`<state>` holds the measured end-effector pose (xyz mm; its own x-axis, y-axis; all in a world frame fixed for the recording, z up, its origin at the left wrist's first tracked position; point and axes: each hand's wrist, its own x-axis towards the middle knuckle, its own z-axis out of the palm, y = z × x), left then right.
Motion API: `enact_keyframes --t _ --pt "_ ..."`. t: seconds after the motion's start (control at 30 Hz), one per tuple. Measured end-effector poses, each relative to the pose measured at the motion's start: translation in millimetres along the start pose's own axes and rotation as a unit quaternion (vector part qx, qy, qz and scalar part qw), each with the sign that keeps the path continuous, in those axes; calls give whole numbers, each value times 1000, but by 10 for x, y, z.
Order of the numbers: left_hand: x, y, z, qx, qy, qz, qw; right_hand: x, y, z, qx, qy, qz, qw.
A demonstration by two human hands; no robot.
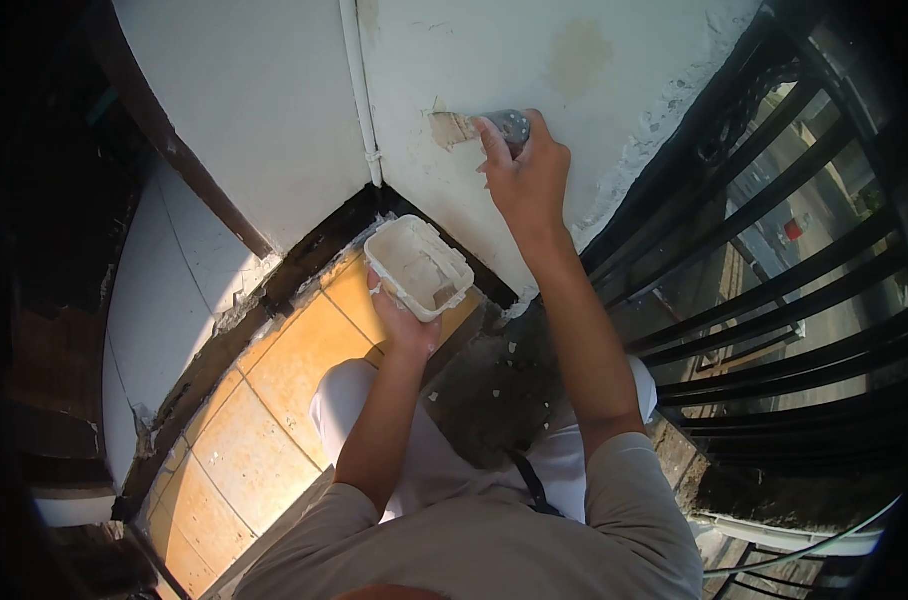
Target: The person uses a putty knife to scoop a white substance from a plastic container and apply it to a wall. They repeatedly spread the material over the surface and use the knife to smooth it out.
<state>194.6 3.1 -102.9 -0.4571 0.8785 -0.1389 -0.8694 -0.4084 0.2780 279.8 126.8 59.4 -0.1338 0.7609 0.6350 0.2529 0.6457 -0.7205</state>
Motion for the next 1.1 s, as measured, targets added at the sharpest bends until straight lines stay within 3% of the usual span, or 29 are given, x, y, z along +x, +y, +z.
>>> enact_keyframes --t 0.27,0.47,0.57,0.67,0.77,0.93,0.97,1.07,1.1 --pt "143 -48 -105 -6 3 -8 1000 -70 -24 -102 -22 49 34 998" --pt "186 -21 -165 12 -6 5 1000 -197 68 -241 213 -48 50 975" --pt "214 9 -187 -1 -5 7 1000 -294 24 -257 271 -112 110 950" --pt "209 13 -153 -19 -7 11 1000 -322 113 -234 258 -149 51 953" --pt "210 -5 -161 -4 -8 8 1000 -213 130 -310 35 -164 -103 980" --pt "255 -47 -204 8 -11 19 1000 54 -49 -405 -104 -142 -205 963" --pt "262 -54 -229 10 -11 23 1000 105 -85 -417 -115 -133 -220 960" --pt "251 -38 -199 10 -1 17 1000 296 -249 -500 -170 -221 -118 953" --pt "246 -39 -186 6 -4 15 1000 337 -248 -492 -181 -217 -150 947"
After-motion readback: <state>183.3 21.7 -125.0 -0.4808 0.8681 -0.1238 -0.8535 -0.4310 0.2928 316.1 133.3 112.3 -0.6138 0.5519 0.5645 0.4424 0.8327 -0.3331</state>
